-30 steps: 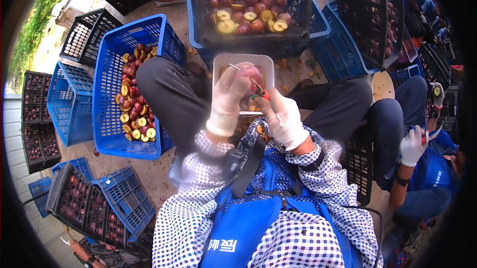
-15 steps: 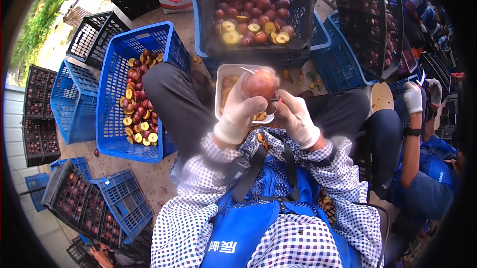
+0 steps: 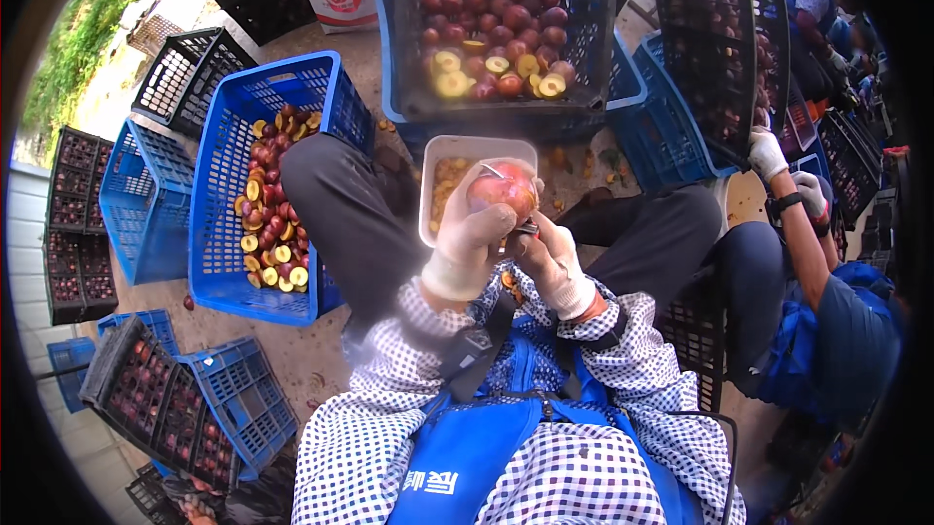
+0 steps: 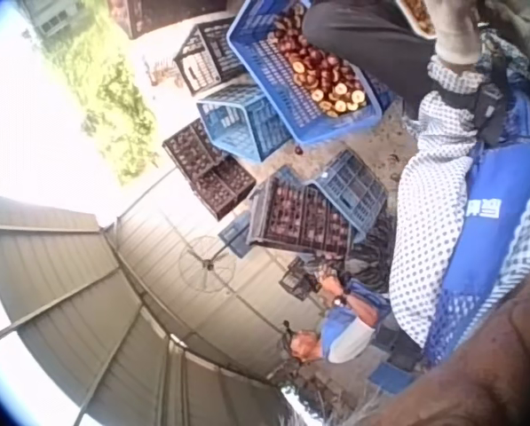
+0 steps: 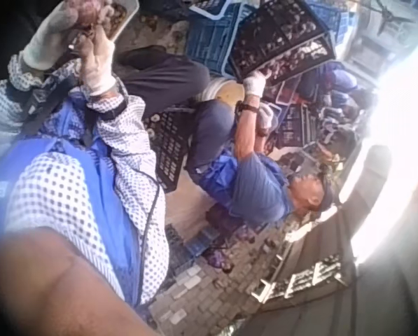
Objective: The recorder picks plums from a crate, cuts them in half with a utility knife, and places the cut fruit into a small plastic container.
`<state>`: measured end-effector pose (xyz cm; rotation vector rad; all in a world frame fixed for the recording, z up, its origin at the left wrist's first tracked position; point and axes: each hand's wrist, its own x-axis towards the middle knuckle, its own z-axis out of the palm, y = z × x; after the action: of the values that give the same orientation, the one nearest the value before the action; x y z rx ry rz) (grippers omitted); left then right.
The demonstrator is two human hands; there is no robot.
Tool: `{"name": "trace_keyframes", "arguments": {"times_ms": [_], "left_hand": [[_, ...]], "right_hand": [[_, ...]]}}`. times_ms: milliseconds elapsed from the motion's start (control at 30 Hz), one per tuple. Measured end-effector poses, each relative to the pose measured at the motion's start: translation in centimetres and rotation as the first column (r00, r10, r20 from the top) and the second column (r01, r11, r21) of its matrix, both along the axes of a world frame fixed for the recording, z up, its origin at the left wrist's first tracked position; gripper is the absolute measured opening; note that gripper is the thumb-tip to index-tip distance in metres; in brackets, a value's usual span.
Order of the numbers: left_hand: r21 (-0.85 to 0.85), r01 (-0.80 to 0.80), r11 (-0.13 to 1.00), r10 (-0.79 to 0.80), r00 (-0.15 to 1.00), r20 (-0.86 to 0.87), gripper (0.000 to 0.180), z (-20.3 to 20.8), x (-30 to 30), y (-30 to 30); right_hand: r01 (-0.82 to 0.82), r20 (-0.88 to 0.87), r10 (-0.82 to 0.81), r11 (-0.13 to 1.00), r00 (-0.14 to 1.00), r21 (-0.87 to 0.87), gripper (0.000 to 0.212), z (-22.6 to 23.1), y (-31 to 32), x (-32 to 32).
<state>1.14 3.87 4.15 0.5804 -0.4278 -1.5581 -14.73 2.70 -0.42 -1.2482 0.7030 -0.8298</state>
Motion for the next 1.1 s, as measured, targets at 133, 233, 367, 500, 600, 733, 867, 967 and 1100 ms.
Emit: {"name": "trace_keyframes", "arguments": {"times_ms": [133,233,367,500,600,733,867,967,1100], "left_hand": [[-0.114,0.089,0.990,0.087,0.258,0.962,0.057,4.2,3.4,-0.4],[0.068,0.170,0.983,-0.154,0.573,0.805,0.061,3.9,4.4,-1.1],[-0.041,0.081,0.996,-0.072,0.980,0.187,0.068,0.2,1.6,-0.1],[0.024,0.066,0.998,-0.060,0.634,0.771,0.060,4.1,2.4,-0.7],[0.038,0.145,0.989,-0.113,0.553,0.825,0.060,4.9,3.9,-1.3],[0.119,0.251,0.961,-0.197,0.315,0.928,0.064,5.1,5.5,-1.6],[0.092,0.260,0.961,-0.110,0.053,0.993,0.063,4.5,6.2,-1.5],[-0.009,0.282,0.959,0.077,-0.231,0.970,0.062,3.3,6.2,-1.2],[-0.243,0.311,0.919,0.310,-0.189,0.932,0.058,2.7,6.2,-1.1]], "right_hand": [[-0.188,-0.241,0.144,0.968,0.960,-0.167,0.023,2.5,-3.0,-1.2],[-0.175,-0.207,0.149,0.978,0.967,-0.112,0.022,3.7,-3.0,-0.9],[0.026,0.088,-0.030,0.998,0.996,0.052,0.036,0.0,0.5,1.0],[-0.142,0.034,0.142,0.990,0.989,0.000,0.036,1.2,-2.2,-0.5],[-0.305,-0.181,0.274,0.936,0.944,-0.176,0.025,4.3,-4.5,-1.7],[-0.503,-0.469,0.330,0.807,0.819,-0.309,0.036,5.6,-6.1,-3.5],[-0.620,-0.661,0.237,0.655,0.712,-0.432,0.034,6.5,-7.1,-4.1],[-0.768,-0.801,0.050,0.329,0.596,-0.550,0.021,8.8,-8.0,-4.1],[-0.686,-0.874,-0.003,0.619,0.485,-0.383,0.025,13.6,-7.6,-3.8]]}}
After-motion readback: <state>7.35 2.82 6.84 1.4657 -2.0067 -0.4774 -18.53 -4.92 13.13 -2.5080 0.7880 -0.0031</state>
